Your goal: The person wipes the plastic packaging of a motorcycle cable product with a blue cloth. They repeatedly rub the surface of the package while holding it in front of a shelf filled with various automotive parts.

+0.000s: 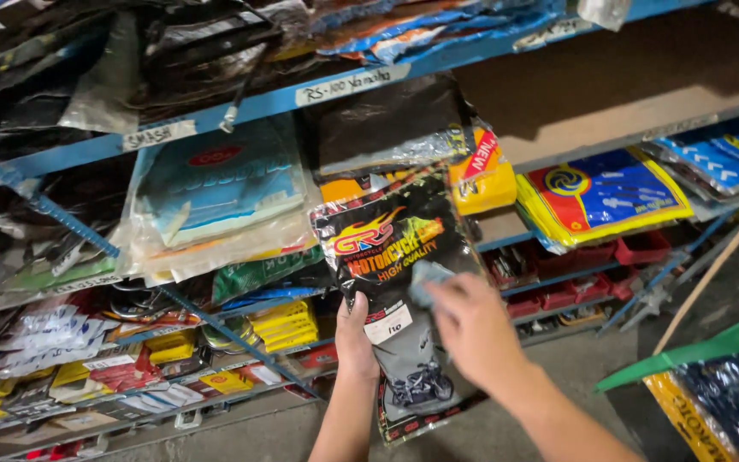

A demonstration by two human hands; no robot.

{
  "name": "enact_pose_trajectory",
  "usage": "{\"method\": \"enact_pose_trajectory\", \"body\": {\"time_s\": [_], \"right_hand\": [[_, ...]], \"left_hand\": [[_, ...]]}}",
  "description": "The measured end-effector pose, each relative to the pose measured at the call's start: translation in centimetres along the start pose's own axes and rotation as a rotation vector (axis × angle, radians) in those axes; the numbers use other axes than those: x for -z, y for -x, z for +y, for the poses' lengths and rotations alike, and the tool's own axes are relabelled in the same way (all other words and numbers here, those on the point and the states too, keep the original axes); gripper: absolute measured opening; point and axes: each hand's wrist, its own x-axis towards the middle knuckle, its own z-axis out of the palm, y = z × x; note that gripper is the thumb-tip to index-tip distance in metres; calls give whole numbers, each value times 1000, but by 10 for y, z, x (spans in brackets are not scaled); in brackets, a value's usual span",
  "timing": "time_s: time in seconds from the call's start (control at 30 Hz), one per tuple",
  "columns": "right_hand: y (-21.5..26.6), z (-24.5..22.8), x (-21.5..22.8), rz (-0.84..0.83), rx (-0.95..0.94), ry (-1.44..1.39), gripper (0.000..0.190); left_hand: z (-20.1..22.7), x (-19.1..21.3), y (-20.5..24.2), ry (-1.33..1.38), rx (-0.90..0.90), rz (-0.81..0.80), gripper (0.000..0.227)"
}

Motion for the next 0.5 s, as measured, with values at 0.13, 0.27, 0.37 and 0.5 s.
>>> {"method": "enact_pose_trajectory", "body": {"time_s": [0.13,0.27,0.37,0.5], "right_hand": [[11,-22,-12,-143,132,-126,40],[-5,-9,-3,-116,73,-97,39],[-15,-13,5,-78,3,-137,38],[-25,-6,-1,-71,26,-134,35]], "left_hand": [[2,-5,0,-45,-6,28,35],[11,-19,-7,0,37,18,37],[32,-55,-10,-119,-54,14,37],[23,-69,-33,-443,-495,-24,57]]}}
